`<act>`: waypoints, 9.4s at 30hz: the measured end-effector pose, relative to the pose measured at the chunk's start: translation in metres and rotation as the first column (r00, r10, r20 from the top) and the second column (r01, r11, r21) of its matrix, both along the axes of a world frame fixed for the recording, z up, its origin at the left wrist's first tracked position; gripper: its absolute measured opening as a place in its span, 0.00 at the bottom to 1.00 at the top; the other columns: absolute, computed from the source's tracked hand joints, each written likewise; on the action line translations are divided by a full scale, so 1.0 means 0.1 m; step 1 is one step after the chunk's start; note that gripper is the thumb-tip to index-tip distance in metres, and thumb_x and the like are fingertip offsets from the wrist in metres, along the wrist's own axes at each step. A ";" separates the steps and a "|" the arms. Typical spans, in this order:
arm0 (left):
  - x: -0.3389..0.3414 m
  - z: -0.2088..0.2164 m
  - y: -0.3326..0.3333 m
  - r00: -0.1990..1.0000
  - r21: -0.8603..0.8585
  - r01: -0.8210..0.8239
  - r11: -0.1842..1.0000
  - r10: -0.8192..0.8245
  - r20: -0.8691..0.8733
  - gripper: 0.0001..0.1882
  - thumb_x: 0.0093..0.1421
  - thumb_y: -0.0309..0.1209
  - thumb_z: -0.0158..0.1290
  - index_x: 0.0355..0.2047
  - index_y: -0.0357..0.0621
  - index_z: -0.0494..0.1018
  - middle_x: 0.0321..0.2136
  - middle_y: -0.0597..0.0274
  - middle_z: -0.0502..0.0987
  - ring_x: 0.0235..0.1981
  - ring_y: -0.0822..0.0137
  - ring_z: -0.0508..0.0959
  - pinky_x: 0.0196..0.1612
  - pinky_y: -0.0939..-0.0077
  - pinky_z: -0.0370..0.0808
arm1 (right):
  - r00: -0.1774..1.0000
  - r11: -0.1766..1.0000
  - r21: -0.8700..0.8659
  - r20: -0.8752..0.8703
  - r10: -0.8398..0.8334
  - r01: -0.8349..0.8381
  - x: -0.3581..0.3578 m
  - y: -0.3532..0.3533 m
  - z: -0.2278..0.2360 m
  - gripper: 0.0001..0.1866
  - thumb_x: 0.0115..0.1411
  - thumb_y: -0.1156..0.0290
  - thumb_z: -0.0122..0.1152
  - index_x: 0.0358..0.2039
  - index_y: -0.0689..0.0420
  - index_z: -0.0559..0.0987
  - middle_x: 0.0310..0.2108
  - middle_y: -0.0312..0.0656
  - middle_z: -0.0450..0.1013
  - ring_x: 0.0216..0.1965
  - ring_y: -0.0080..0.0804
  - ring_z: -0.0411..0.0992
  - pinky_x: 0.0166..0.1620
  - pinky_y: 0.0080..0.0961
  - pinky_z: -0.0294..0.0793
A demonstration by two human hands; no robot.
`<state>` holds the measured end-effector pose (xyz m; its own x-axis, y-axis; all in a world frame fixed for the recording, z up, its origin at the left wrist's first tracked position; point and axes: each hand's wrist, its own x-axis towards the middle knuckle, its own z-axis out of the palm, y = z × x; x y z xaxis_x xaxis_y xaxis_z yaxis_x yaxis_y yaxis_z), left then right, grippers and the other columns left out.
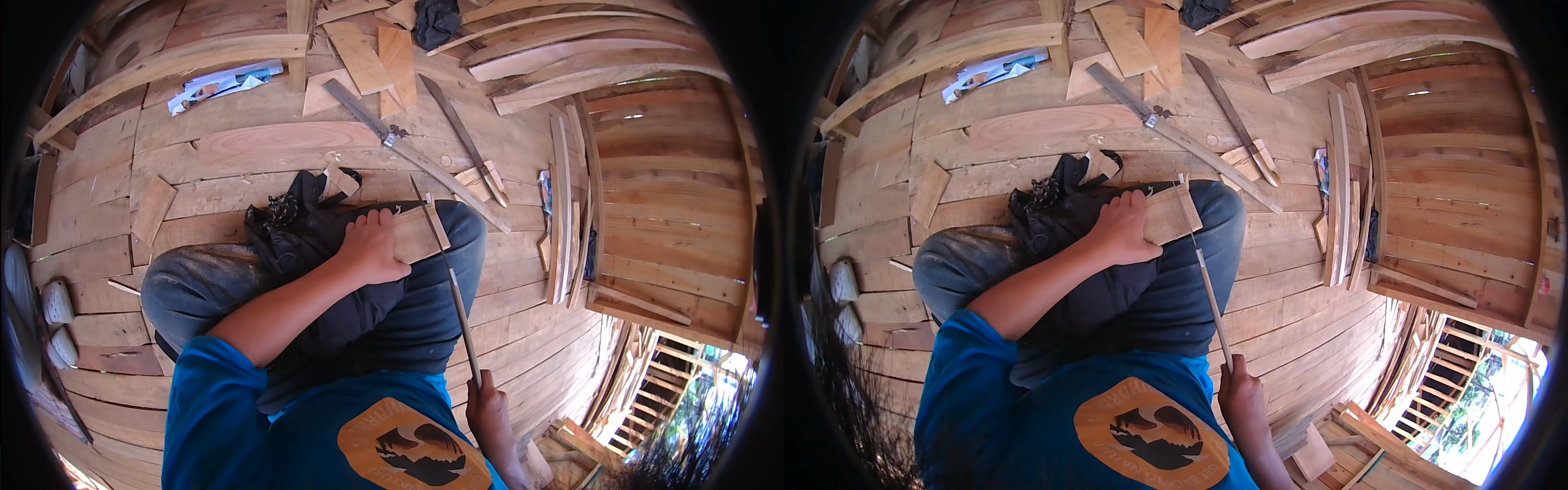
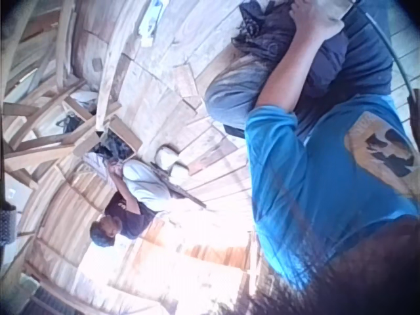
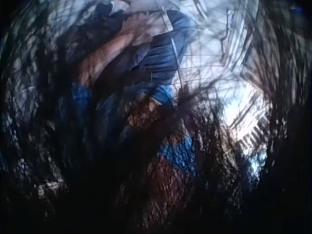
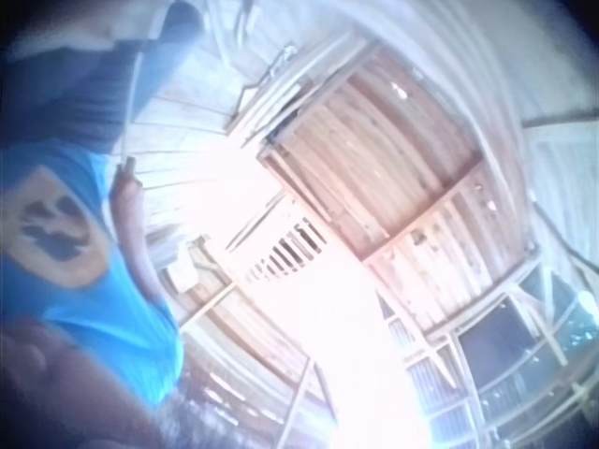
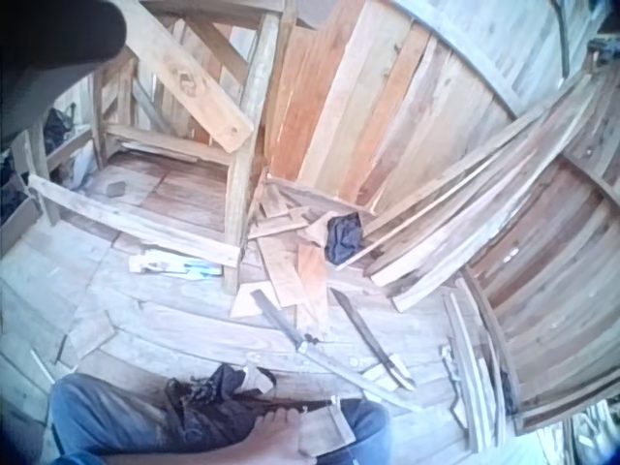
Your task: The person is sawing a piece of wood with a hand saw. They hold the wood plank against the floor with one hand while moving the saw back and forth across the wood with the other.
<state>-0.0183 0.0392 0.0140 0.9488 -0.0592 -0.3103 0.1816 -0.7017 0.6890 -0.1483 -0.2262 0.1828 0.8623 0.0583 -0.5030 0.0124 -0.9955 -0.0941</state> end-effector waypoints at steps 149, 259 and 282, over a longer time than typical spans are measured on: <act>0.17 -0.13 -0.02 0.987 -0.109 0.001 0.994 -0.019 -0.161 0.46 0.40 0.44 0.62 0.56 0.33 0.59 0.53 0.39 0.67 0.56 0.42 0.67 0.54 0.41 0.63 | 0.993 0.992 -0.044 -0.018 -0.117 0.116 -0.03 0.11 0.23 0.06 0.67 0.71 0.50 0.36 0.60 0.68 0.15 0.58 0.67 0.22 0.63 0.70 0.23 0.49 0.64; 0.20 0.97 1.68 0.980 -0.961 -0.188 0.205 0.098 -0.171 0.43 0.52 0.37 0.65 0.61 0.35 0.54 0.33 0.65 0.67 0.29 0.77 0.67 0.29 0.83 0.67 | 0.862 0.677 0.536 -0.285 -0.418 0.505 1.35 0.54 -1.13 0.11 0.60 0.68 0.59 0.26 0.61 0.70 0.12 0.36 0.66 0.11 0.26 0.67 0.14 0.27 0.65; 0.16 1.17 1.60 0.992 -0.988 -0.122 0.098 0.040 -0.119 0.26 0.50 0.29 0.64 0.43 0.48 0.59 0.32 0.72 0.58 0.29 0.80 0.59 0.30 0.85 0.61 | 0.832 0.615 0.561 -0.360 -0.422 0.554 1.34 0.47 -1.18 0.10 0.60 0.68 0.59 0.28 0.59 0.70 0.12 0.35 0.65 0.11 0.24 0.66 0.14 0.25 0.64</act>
